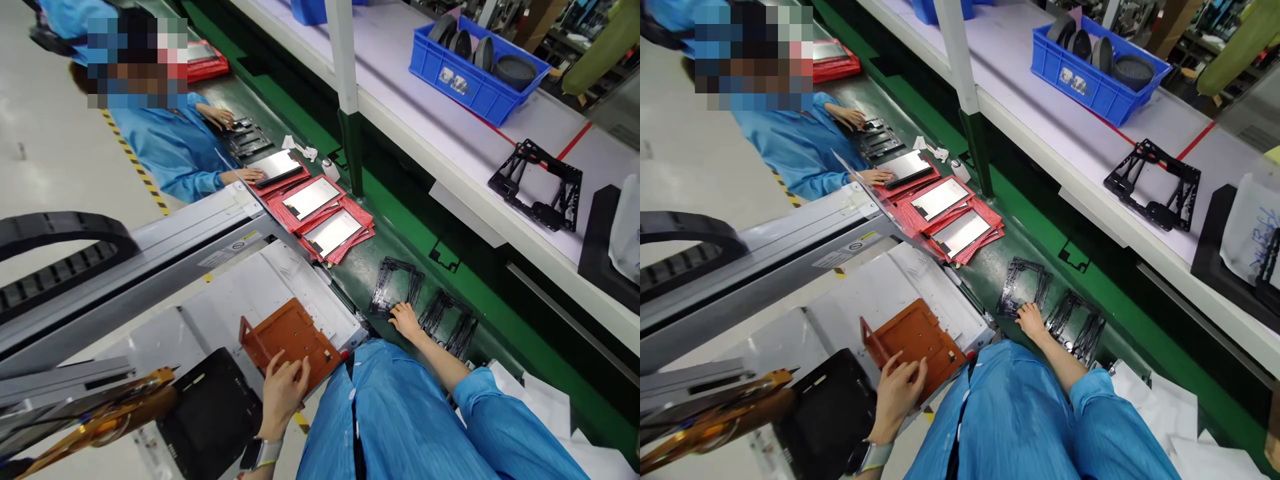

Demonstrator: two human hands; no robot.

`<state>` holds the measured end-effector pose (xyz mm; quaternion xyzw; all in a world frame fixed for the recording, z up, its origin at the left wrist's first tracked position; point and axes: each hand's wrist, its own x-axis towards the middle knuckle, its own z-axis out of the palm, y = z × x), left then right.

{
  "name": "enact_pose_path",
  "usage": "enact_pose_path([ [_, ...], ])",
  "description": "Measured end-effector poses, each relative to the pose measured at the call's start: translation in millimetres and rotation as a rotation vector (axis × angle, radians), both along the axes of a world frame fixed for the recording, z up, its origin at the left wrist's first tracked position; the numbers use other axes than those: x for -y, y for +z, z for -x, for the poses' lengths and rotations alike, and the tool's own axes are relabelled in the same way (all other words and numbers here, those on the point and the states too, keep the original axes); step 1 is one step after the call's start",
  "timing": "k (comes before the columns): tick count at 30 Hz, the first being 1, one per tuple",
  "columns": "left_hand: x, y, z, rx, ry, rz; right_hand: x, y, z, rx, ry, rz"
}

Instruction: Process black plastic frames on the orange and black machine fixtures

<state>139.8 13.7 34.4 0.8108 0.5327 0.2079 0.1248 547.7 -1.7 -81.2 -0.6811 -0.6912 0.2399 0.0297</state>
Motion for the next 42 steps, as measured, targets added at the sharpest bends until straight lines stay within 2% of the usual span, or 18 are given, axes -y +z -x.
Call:
enact_pose_path([
  [2, 5, 4.3, 2, 0.005, 0.006, -0.012, 4, -0.7, 0, -0.001, -0.002, -0.006],
  [5, 10, 12.5, 7, 0.025, 0.021, -0.011, 2, 7.7, -8, -0.013, 0.001, -0.036],
  [8, 17, 19.7, 15, 0.069, 0.049, -0.004, -1, 18.8, 6, -0.056, 0.033, -0.096],
  [11, 32, 23.8, 22, 0.116, 0.075, -0.001, -2, 24.1, 56, -0.152, 0.182, -0.147],
  [17, 68, 26.3, 38, 0.130, 0.084, 0.019, 3, 13.7, 200, -0.229, 0.647, -0.100],
  [19, 76, 26.3, 45, 0.136, 0.083, 0.015, 4, 6.6, 230, -0.194, 0.737, -0.073],
  [21, 81, 26.1, 53, 0.136, 0.097, 0.022, 5, 0.2, 247, -0.167, 0.770, -0.057],
  [27, 89, 27.1, 65, 0.166, 0.112, -0.015, 10, -4.9, 259, -0.132, 0.742, -0.086],
  [36, 81, 27.5, 62, 0.206, -0.054, -0.168, 23, -6.3, 260, -0.104, 0.723, -0.129],
  [39, 81, 27.0, 62, 0.215, -0.081, -0.166, 22, -7.7, 260, -0.131, 0.649, -0.138],
  [42, 80, 26.4, 61, 0.235, -0.109, -0.148, 30, -6.8, 260, -0.185, 0.496, -0.205],
])
